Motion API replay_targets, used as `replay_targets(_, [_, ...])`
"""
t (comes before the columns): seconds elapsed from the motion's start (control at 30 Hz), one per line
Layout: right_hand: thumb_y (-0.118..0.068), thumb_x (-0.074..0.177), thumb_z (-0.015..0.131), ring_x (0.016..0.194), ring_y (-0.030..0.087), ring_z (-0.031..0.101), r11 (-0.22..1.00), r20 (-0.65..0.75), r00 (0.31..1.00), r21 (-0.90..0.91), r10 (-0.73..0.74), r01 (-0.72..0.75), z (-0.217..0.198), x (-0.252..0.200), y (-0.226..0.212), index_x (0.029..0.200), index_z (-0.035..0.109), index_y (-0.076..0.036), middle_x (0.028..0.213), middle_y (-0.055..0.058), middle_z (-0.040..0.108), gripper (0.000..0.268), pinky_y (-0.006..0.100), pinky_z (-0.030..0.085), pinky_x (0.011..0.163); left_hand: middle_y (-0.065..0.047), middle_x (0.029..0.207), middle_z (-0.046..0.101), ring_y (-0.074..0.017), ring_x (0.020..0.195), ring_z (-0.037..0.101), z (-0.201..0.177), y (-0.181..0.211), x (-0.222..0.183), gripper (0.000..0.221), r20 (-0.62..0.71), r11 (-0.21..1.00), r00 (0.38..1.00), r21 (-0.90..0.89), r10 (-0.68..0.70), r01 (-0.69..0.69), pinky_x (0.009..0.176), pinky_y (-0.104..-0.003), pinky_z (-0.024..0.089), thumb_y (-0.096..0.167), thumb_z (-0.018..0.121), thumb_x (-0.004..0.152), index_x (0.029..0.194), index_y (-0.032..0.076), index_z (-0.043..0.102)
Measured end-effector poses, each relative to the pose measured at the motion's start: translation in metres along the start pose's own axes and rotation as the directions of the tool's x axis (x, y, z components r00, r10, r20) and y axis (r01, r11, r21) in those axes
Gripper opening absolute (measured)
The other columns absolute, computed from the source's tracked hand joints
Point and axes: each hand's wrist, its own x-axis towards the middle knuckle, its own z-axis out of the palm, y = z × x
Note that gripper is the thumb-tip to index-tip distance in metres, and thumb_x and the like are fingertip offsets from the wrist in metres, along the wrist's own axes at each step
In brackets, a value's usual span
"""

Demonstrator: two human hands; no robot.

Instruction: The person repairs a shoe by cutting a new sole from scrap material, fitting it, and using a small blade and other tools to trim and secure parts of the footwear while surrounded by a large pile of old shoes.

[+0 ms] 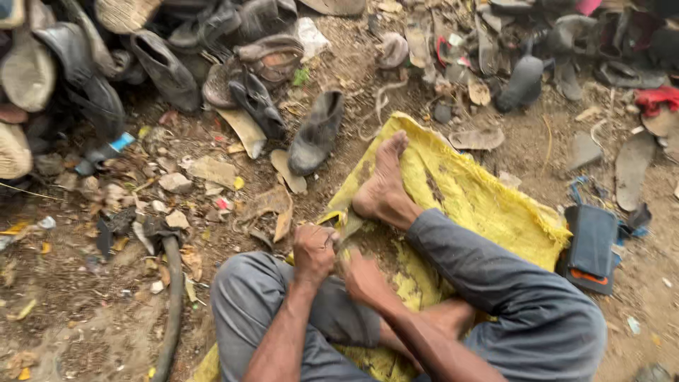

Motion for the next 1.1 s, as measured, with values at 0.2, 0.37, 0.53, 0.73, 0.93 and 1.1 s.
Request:
replay_targets(0.2, [-0.029,0.101,0.047,0.088,0.047,0.064,0.947,0.145,0.954,0.152,0.262,-0.283,0.008,-0.057,0.009,0.105,0.059,-0.002,0.093,0.028,0.066,0.030,0.056,0.049,0.078,-0.016,0.089,0.073,-0.0287,0.081,0.069,0.005,-0.006,0.009,0.010,-0.064,0.925,0.935,-0.182,-0.349,0.333,0.072,-0.044,0.055,0.005,0.073,0.083,0.091,0.001,0.076])
replay_targets(0.37, [-0.036,0.103,0.048,0.087,0.043,0.064,0.950,0.000,0.960,0.143,0.281,-0.278,-0.022,-0.026,0.045,0.106,0.060,-0.005,0.090,0.024,0.067,0.034,0.053,0.047,0.079,-0.016,0.086,0.073,-0.0315,0.080,0.068,-0.008,-0.017,0.014,0.019,0.323,0.906,0.847,0.136,-0.422,0.400,0.074,-0.049,0.051,0.021,0.078,0.081,0.087,0.003,0.078])
replay_targets(0.53, [-0.035,0.100,0.053,0.080,0.036,0.064,0.923,-0.091,0.951,0.284,0.295,-0.259,-0.014,-0.033,0.073,0.097,0.062,-0.003,0.084,0.022,0.065,0.033,0.049,0.049,0.076,-0.013,0.088,0.073,-0.0311,0.092,0.068,0.014,-0.017,-0.002,0.013,0.595,0.851,0.748,0.519,-0.294,-0.079,0.084,-0.049,0.047,0.015,0.067,0.087,0.082,0.011,0.078])
replay_targets(0.73, [-0.031,0.102,0.053,0.063,0.020,0.055,0.848,-0.207,0.934,0.508,0.290,-0.151,-0.040,-0.021,0.047,0.087,0.060,0.000,0.064,0.010,0.056,0.035,0.041,0.048,0.061,-0.012,0.083,0.068,-0.0284,0.084,0.065,0.077,-0.007,-0.012,0.015,0.471,0.956,0.882,0.249,0.020,-0.155,0.089,-0.047,0.046,0.007,0.059,0.088,0.081,0.008,0.072])
replay_targets(0.93, [-0.028,0.099,0.050,0.046,0.014,0.044,0.655,0.026,0.898,0.675,0.439,-0.339,-0.045,-0.011,0.049,0.085,0.059,-0.006,0.056,0.000,0.046,0.028,0.036,0.036,0.042,-0.017,0.088,0.068,-0.0336,0.083,0.066,0.092,-0.007,-0.020,0.018,0.470,0.856,0.736,0.092,-0.487,0.508,0.075,-0.046,0.051,0.018,0.066,0.092,0.085,0.003,0.072])
replay_targets(1.1, [-0.030,0.099,0.051,0.082,0.042,0.068,0.928,-0.253,0.945,0.357,0.205,-0.106,-0.029,0.010,0.059,0.098,0.068,-0.003,0.084,0.023,0.070,0.032,0.050,0.051,0.072,-0.021,0.096,0.071,-0.0396,0.092,0.067,0.079,-0.002,-0.022,0.024,0.299,0.839,0.795,0.040,-0.528,0.542,0.083,-0.048,0.051,0.020,0.073,0.086,0.099,0.001,0.075])
